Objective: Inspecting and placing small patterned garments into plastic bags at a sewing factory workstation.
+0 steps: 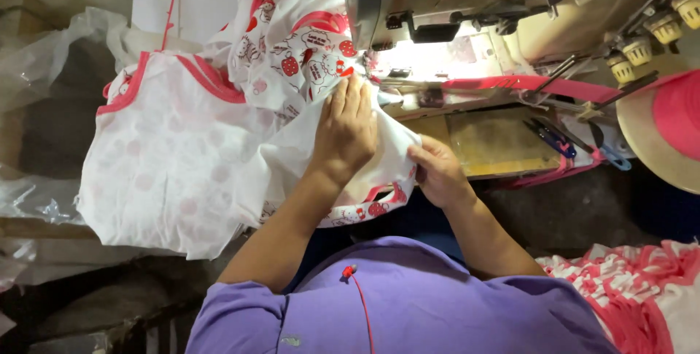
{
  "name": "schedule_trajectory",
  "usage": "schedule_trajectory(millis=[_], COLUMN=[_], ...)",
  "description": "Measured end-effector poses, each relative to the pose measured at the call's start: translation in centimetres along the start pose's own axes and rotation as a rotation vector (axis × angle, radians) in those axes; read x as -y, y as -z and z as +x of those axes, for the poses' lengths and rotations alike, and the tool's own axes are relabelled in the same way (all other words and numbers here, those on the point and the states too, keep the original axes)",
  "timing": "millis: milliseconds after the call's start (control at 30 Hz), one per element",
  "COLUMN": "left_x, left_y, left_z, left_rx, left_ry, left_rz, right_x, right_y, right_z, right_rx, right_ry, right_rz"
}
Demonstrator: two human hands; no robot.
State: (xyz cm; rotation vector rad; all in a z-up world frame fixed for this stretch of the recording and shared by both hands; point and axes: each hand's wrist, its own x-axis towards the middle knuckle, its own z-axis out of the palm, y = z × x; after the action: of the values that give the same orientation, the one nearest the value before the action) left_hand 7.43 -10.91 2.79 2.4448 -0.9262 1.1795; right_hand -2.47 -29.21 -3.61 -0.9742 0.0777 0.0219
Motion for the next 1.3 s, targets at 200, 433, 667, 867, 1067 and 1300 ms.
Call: schedule_trajectory(millis=[200, 433, 667, 867, 1067, 1300], left_x=[1.6, 1.1, 6.3, 10.8, 10.1, 2.5], left_y=[-3.0, 4.6, 4.5, -2.1, 1.2, 3.5], left_z=[0.4, -7.6, -2.0, 3.2, 4.1, -9.2], left_rx=[-0.064, 0.194, 0.322, 0.499, 0.219, 0.072], left_ry=[0.042, 0.320, 0.451, 0.600, 0.562, 0.050], left_rz=[-0.144, -0.073, -0.103, -0.083, -0.344, -0.111], right_x=[0.2, 0.5, -4.8, -0.1, 0.3, -3.0], right_y=[-0.3, 1.3, 3.5, -3.9, -2.5, -0.3], right_z=[1.3, -2.2, -2.2, -0.3, 3.1, -0.9], right_rx=[-0.055, -0.075, -0.030, -0.068, 0.033, -0.047], right_ry=[0.039, -0.107, -0.153, -0.096, 0.005, 0.159], right_rz=[0.044, -0.026, -0.041, -0.075, -0.393, -0.363])
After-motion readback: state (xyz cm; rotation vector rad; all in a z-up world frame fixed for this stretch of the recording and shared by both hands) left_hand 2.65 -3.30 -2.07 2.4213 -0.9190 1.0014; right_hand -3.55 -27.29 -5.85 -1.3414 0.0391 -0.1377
